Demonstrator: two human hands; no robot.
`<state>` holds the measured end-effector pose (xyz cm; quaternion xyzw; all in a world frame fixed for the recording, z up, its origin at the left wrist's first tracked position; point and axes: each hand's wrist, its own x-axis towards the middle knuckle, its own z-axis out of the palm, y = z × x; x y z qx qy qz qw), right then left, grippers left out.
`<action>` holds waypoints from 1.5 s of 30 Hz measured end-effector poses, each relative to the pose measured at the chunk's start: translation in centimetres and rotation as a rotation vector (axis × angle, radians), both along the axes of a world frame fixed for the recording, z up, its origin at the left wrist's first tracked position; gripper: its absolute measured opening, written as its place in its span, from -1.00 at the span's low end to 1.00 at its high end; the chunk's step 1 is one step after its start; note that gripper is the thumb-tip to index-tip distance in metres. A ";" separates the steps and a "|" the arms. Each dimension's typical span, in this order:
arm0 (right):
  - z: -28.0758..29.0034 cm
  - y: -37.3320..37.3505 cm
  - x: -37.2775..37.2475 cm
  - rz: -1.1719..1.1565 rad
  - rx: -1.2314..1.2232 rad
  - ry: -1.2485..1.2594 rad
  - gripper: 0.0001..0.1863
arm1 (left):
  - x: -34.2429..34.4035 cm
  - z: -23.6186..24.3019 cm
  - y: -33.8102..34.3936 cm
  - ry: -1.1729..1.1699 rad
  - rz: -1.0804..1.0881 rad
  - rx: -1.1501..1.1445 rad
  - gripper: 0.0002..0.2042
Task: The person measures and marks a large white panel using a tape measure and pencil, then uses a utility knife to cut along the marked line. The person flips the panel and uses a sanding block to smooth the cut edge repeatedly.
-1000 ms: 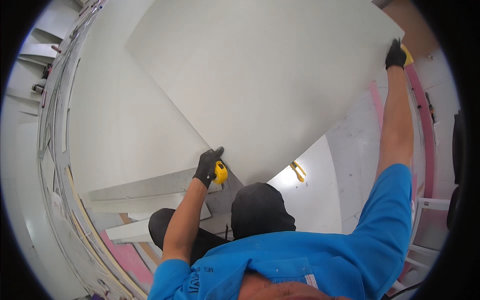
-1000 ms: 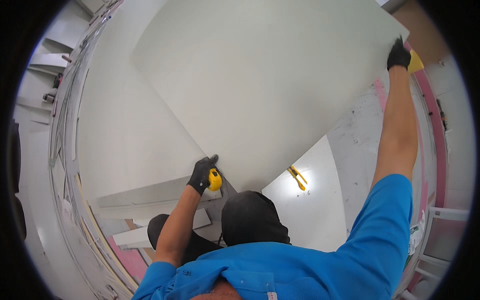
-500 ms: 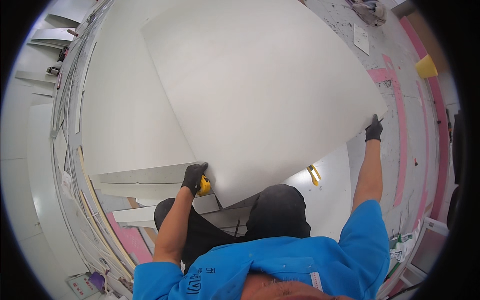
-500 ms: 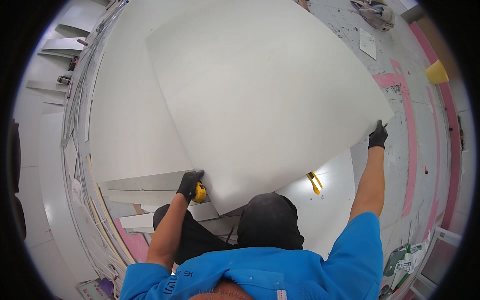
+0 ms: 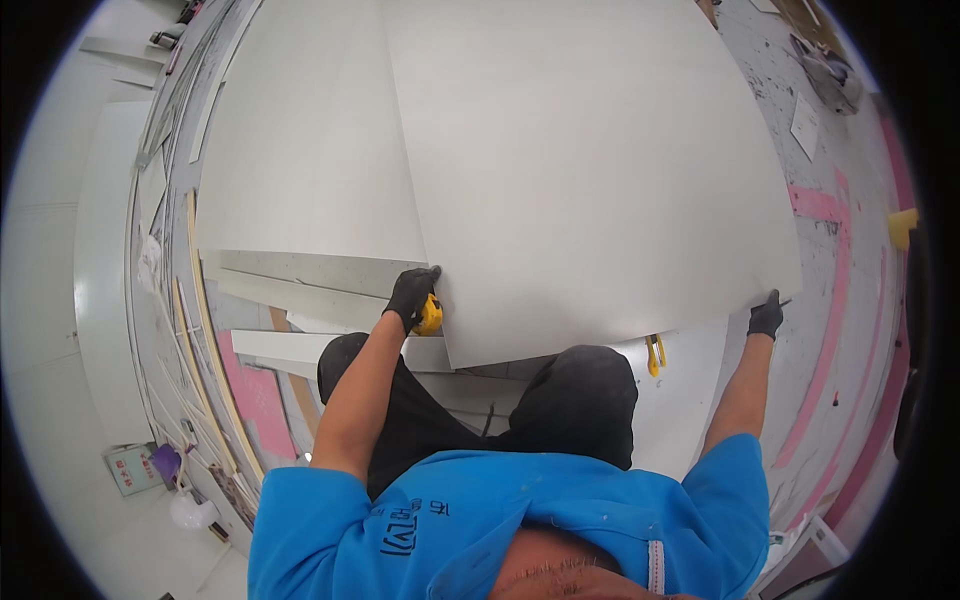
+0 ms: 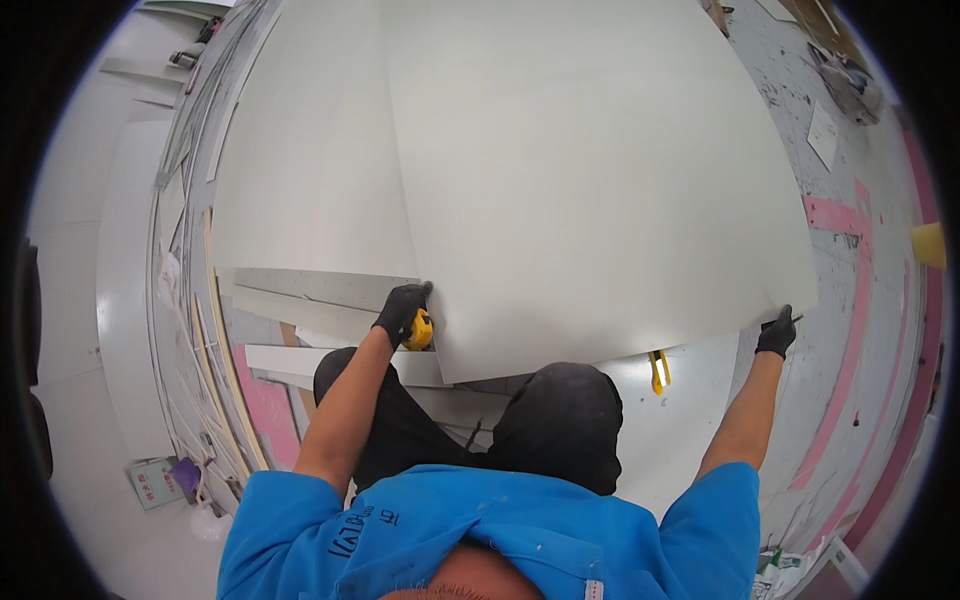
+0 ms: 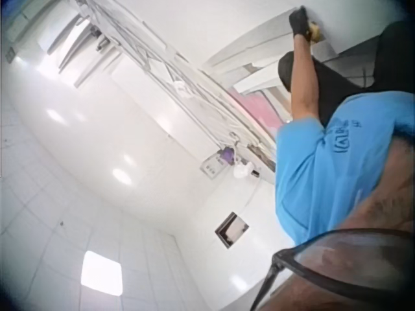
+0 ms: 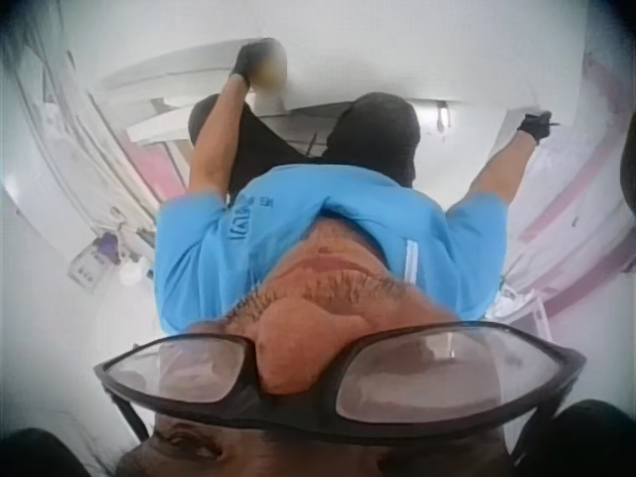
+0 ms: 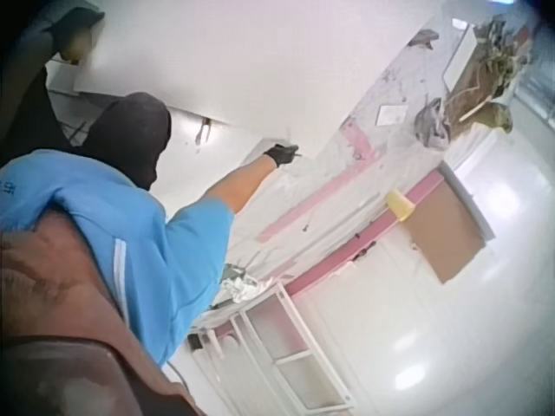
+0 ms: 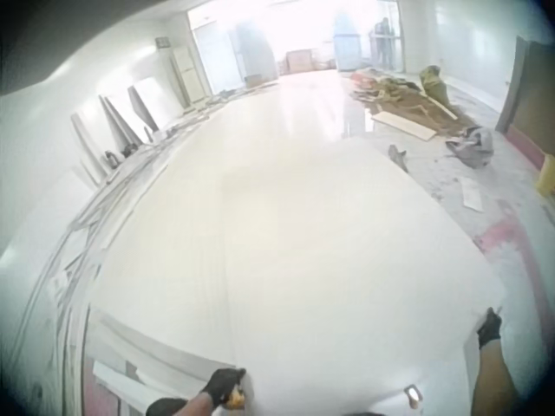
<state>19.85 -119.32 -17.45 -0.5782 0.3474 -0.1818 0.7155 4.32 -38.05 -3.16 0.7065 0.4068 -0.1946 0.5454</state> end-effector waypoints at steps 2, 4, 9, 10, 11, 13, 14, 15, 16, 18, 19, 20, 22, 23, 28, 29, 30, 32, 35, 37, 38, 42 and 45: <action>0.5 0.5 -0.5 -0.028 -0.013 -0.020 -0.67 | -0.2 -0.1 0.1 -0.016 0.031 -0.101 -0.68; 0.9 3.8 -1.0 -0.002 0.055 0.035 -0.71 | -0.3 2.3 -0.5 -0.012 0.086 -0.102 -0.68; 0.5 4.5 -2.0 0.095 -0.023 -0.003 -0.75 | 0.2 2.0 -0.8 -0.099 -0.165 -0.012 -0.63; 0.8 6.1 -1.6 0.098 -0.020 -0.018 -0.75 | 0.0 2.0 -0.6 -0.101 -0.233 0.042 -0.60; 1.2 7.0 -1.6 0.096 -0.012 -0.041 -0.75 | 0.1 2.1 -0.7 -0.059 -0.151 -0.003 -0.61; 1.8 7.3 -2.4 0.079 0.002 -0.066 -0.72 | 0.5 2.3 -1.1 0.021 0.008 -0.093 -0.62; 2.1 7.2 -2.7 0.068 -0.003 -0.070 -0.70 | 0.9 2.3 -1.3 0.023 -0.020 -0.116 -0.64; 2.4 7.1 -3.0 0.064 -0.003 -0.075 -0.68 | 0.9 1.6 -1.0 0.000 -0.053 -0.101 -0.64; 2.6 7.9 -3.0 0.046 0.014 -0.067 -0.69 | 0.7 1.3 -0.4 -0.021 -0.079 -0.084 -0.64; 3.3 9.1 -3.1 0.036 0.037 -0.045 -0.71 | 0.5 0.7 0.0 -0.004 -0.023 -0.104 -0.64; 3.7 9.6 -3.0 0.048 0.041 -0.040 -0.72 | 0.2 0.9 0.4 0.004 0.017 -0.106 -0.63; 4.1 10.2 -3.1 0.055 0.046 -0.030 -0.72 | 0.1 0.3 1.1 -0.010 -0.047 -0.059 -0.64; 4.6 10.9 -3.3 0.056 0.055 -0.046 -0.72 | -0.1 -0.4 1.8 -0.022 -0.109 -0.006 -0.64; 5.0 11.2 -3.3 0.053 0.056 -0.053 -0.72 | 0.1 -0.7 2.2 -0.025 -0.118 0.001 -0.65; 6.8 13.2 -3.1 0.095 -0.040 0.009 -0.78 | 0.1 -2.2 3.4 -0.090 -0.100 -0.088 -0.68; 7.8 14.5 -3.4 0.070 -0.067 0.063 -0.75 | 0.2 -0.5 2.3 -0.127 -0.166 -0.126 -0.69; 9.0 16.1 -3.4 0.050 -0.089 0.112 -0.72 | 0.4 0.9 1.3 -0.069 -0.027 -0.226 -0.69; 9.8 16.8 -3.7 0.044 0.016 0.046 -0.78 | 1.1 2.7 -0.3 -0.022 -0.022 -0.157 -0.68; 10.3 18.0 -5.1 0.047 0.145 -0.017 -0.75 | 1.3 3.2 -0.6 0.001 -0.056 -0.117 -0.68; 9.3 18.9 -6.1 0.046 0.173 -0.030 -0.78 | 1.8 4.0 -1.2 0.008 -0.061 -0.121 -0.67; 8.9 19.4 -6.8 0.054 0.196 -0.051 -0.82 | 1.7 4.1 -1.2 0.010 -0.046 -0.131 -0.67; 8.5 22.7 -9.1 0.087 0.253 -0.067 -0.97 | 1.7 4.1 -0.9 0.016 -0.065 -0.103 -0.67; 9.3 23.9 -10.2 0.098 0.285 -0.018 -0.95 | 1.6 3.3 -0.6 -0.014 -0.073 -0.106 -0.67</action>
